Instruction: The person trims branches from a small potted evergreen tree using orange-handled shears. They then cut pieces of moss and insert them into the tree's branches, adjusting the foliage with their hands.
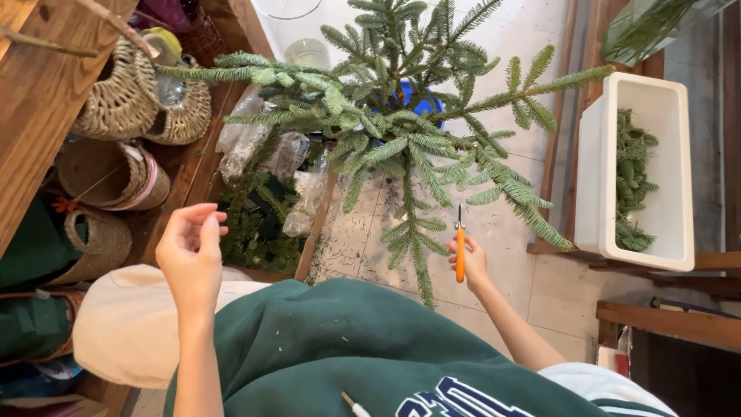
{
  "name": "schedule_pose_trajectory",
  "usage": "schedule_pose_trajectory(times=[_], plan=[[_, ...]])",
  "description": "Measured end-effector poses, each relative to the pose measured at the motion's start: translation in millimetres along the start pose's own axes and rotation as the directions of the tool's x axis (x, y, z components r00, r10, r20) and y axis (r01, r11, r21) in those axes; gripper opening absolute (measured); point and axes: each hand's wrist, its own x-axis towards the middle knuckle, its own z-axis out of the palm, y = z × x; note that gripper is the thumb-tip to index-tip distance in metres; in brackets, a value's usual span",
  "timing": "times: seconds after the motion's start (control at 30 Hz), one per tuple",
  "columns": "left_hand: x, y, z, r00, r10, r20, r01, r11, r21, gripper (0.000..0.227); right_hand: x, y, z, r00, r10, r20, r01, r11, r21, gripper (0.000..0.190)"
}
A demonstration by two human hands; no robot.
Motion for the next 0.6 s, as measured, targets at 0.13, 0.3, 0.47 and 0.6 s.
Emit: schedule_pose_trajectory(times=[0.13,0.3,0.47,0.6], plan=[[-0.9,-13.5,4.7,0.998,-0.062,0.021,0.063,0.998,-0.015,0.017,11.2,-33.3,-14.2,1.000,-0.014,0.009,0.014,1.000,-0.010,0.050],[-5.0,-25.6,23.4,0.981,-0.173,0.088,0.175,0.984,-0.021,0.018,-23.7,-186.3,-20.6,0.989,-0.090,0.118,0.122,0.946,-0.302,0.060],[-2.7,-17.7,24.4,0.967,-0.238,0.095,0.238,0.971,0.015,0.018,105.1,-213.8,-61.0,0.992,0.017,0.125,0.017,0.963,-0.269,0.052],[4.2,-7.7,14.4,0.914,-0.399,0.075,0.399,0.917,0.019,0.018,184.0,-202.9,-66.9,0.880,0.367,0.301,-0.276,0.912,-0.304,0.059]])
